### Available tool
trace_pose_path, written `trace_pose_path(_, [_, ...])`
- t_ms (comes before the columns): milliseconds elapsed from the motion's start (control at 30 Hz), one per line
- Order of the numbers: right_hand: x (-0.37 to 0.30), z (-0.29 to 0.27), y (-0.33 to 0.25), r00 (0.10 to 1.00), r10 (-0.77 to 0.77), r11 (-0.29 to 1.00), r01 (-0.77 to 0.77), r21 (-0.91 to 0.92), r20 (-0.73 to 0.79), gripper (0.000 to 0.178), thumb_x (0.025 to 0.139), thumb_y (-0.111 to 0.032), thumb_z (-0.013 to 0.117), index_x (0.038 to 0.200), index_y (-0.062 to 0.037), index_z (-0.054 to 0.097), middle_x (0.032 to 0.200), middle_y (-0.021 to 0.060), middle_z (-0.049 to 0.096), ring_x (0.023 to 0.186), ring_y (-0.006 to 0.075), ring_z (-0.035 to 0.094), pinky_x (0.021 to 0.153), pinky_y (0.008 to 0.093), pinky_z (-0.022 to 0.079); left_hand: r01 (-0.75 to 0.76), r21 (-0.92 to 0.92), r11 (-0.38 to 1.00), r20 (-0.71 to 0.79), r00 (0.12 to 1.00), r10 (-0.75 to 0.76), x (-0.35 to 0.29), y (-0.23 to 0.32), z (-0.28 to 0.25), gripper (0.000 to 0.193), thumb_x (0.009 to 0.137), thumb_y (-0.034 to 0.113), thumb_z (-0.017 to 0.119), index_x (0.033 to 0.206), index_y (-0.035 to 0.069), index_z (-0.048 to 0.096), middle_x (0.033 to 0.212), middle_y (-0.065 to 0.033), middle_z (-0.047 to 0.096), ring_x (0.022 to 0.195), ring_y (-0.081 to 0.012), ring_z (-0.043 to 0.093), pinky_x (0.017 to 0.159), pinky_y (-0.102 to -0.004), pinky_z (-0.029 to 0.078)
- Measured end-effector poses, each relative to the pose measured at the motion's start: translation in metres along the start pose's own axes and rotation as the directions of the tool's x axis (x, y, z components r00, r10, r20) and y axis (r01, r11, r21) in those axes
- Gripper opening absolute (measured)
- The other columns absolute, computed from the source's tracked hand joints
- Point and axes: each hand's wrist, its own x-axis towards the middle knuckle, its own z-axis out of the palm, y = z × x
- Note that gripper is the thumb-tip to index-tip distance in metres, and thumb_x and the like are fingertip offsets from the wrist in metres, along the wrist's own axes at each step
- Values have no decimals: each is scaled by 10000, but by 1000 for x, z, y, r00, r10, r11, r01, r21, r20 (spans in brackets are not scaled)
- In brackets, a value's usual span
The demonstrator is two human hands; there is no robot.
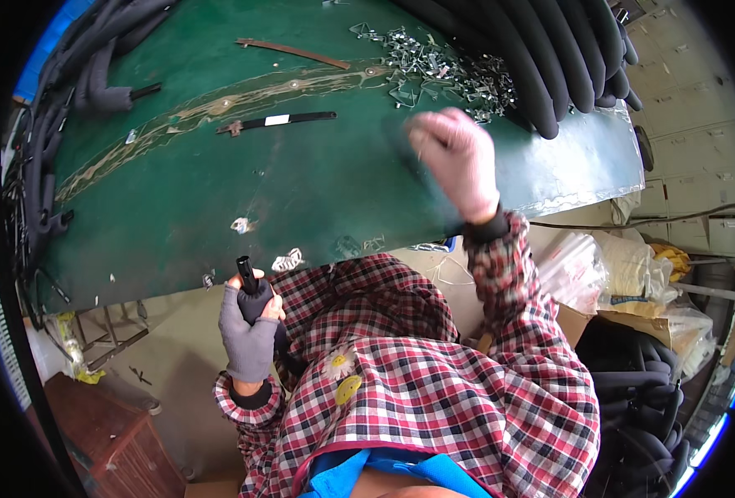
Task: The person repeatedly picks up black rubber tubes and small metal clips from a green workbench, inserts the clips into the tube ends, and places the assembled units back on the table. The process is repeated for multiple items in a consistent sequence.
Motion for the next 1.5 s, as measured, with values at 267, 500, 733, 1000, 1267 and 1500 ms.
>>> trace_pose_path(267, [28, 16, 27, 989, 99, 899, -43, -435, 106, 161, 818, -266, 764, 917, -139, 764, 906, 61, 662, 849, 286, 671, 755, 392, 540, -35, 51, 998, -9, 999, 36, -2, 11, 5, 425, 894, -53, 653, 1282, 49, 514, 903, -23, 578, 768, -93, 579, 705, -250, 505])
trace_pose_path(500, [7, 26, 34, 905, 418, 793, -404, 455, 76, 134, 929, -128, 693, 949, -1, 732, 831, 62, 735, 728, 97, 693, 638, 236, 519, -71, 101, 992, -124, 989, 83, 3, -2, 2, 417, 843, -50, 723, 1214, 52, 563, 878, 0, 594, 757, -73, 568, 689, -236, 495])
trace_pose_path(733, [-58, 82, -69, 647, 123, 140, -762, 633, 752, 176, 929, -79, 726, 1063, 33, 717, 915, 80, 730, 827, 117, 689, 739, 261, 557, -167, 229, 959, -131, 971, 200, 1, 0, 2, 363, 833, -123, 613, 1160, 18, 548, 1103, -65, 649, 819, -83, 573, 721, -227, 488])
trace_pose_path(1000, [-95, 120, -117, 876, -184, 791, -138, 596, 446, 184, 823, -83, 795, 1004, -104, 768, 831, 69, 660, 756, 234, 667, 680, 320, 532, -187, 221, 957, -333, 908, 254, -13, 3, 10, 308, 817, -56, 671, 1106, 40, 623, 982, -48, 670, 878, -122, 629, 827, -293, 521])
trace_pose_path(1267, [-97, 114, -117, 838, -25, 599, -424, 680, 545, 142, 852, -73, 787, 992, -54, 769, 844, 59, 687, 786, 170, 662, 716, 288, 536, -189, 216, 958, -348, 902, 256, -13, -8, 10, 281, 810, -50, 690, 1065, 28, 602, 943, -58, 661, 845, -139, 638, 806, -295, 526])
trace_pose_path(1500, [-111, 123, -107, 642, 24, 248, -747, 617, 767, 478, 984, -346, 689, 1274, 31, 646, 1113, 69, 705, 960, 118, 627, 898, 278, 511, -157, 188, 969, -297, 932, 209, -16, -4, 4, 313, 794, -26, 722, 1078, 30, 601, 922, -67, 654, 844, -133, 649, 813, -290, 528])
